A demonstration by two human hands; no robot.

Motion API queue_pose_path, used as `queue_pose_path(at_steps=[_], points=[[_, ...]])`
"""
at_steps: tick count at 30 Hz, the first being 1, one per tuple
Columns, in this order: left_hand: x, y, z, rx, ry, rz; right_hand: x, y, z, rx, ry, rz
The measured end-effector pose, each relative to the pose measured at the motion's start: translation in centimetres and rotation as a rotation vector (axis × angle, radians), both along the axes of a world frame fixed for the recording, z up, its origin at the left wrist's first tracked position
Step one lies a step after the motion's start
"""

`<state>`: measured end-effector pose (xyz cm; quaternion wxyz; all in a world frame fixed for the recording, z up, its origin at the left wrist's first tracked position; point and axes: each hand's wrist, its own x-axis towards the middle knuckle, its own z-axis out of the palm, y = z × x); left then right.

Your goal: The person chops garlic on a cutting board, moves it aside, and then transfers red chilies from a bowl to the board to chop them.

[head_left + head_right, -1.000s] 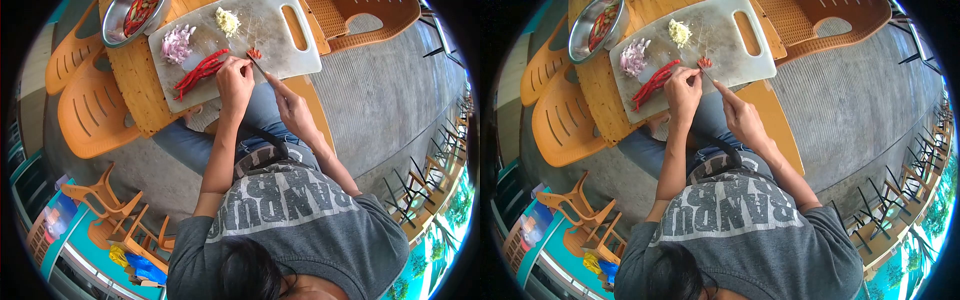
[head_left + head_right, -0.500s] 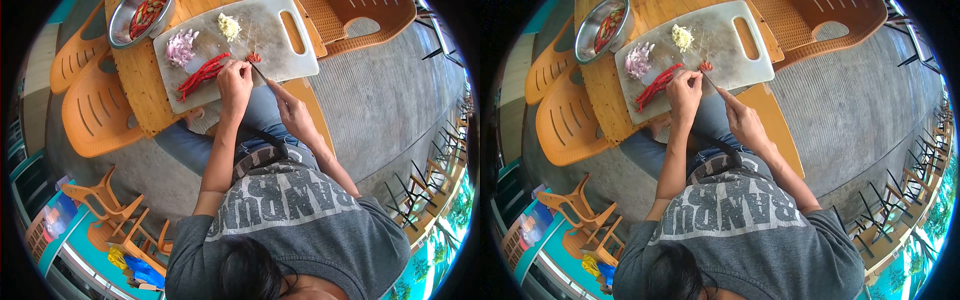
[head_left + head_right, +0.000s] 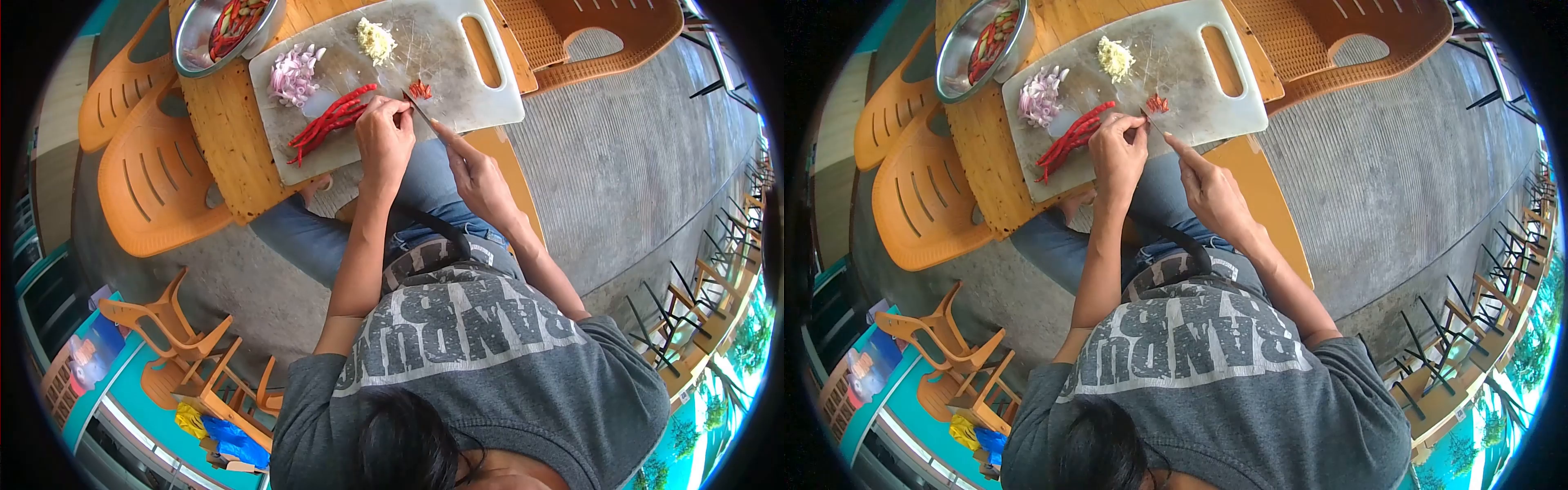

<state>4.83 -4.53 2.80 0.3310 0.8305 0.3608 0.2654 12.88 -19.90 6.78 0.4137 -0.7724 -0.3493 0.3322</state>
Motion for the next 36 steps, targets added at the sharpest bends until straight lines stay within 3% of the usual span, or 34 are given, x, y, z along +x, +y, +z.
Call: queue_pose_path(at_steps=[9,12,18,24,36], points=[[0.0,0.0,-0.4,0.001,-0.051,0.000,0.6,2.3,-2.4,0.128,-0.022,-0.006],[0.0,-0.2,-0.5,0.025,-0.070,0.025,0.1,1.3,-1.3,0.022,0.020,-0.008],[0.2,-0.1,-0.2,0.030,-0.060,0.031,-0.3,-1.3,-0.7,0.040,0.001,-0.030],[0.0,-0.4,0.2,0.072,-0.004,0.011,0.7,-1.4,-1.0,0.013,0.158,-0.037],[0.0,-0.3,0.1,0.017,0.031,0.024,0.3,-0.6,-1.0,0.046,-0.003,-0.012]])
